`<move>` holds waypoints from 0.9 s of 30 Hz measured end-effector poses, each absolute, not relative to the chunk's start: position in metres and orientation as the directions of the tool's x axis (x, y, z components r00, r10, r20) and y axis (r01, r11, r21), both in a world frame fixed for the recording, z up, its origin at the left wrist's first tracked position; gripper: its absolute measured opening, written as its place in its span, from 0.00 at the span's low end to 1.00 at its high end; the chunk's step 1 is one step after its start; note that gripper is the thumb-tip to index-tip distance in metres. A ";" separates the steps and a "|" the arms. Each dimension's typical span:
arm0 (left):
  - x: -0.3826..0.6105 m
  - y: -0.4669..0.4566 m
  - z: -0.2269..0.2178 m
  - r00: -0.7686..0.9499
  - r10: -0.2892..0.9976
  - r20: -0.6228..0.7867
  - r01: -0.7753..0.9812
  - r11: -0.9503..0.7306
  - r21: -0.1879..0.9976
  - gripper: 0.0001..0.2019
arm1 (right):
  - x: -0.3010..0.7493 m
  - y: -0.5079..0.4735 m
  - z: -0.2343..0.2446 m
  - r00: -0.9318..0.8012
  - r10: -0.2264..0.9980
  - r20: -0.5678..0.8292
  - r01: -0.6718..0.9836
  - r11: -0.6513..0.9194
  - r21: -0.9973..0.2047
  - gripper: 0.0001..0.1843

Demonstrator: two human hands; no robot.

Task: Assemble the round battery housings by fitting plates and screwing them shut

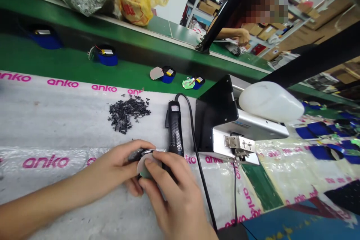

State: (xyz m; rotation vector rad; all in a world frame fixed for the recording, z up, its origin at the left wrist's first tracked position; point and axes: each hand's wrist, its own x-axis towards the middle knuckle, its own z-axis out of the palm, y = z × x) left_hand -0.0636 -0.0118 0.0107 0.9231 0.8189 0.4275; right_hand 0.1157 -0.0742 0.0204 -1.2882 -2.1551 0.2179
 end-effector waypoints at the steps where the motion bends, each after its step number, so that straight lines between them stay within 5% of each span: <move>1: -0.067 -0.011 0.009 0.653 0.620 -0.435 -0.018 0.587 0.809 0.13 | 0.116 -0.073 0.021 -0.350 0.840 0.414 0.742 0.518 -0.425 0.14; 7: -0.079 -0.006 -0.003 0.728 0.533 -0.431 -0.121 0.719 0.684 0.22 | 0.122 -0.067 0.029 -0.445 0.831 0.334 0.721 0.554 -0.417 0.14; 19: -0.077 -0.012 0.003 0.706 0.590 -0.392 -0.120 0.645 0.755 0.18 | 0.128 -0.068 0.043 -0.501 0.854 0.137 0.762 0.511 -0.397 0.19; 27: -0.078 -0.010 0.003 0.729 0.583 -0.359 -0.076 0.590 0.804 0.22 | 0.126 -0.066 0.044 -0.435 0.881 0.187 0.716 0.464 -0.522 0.18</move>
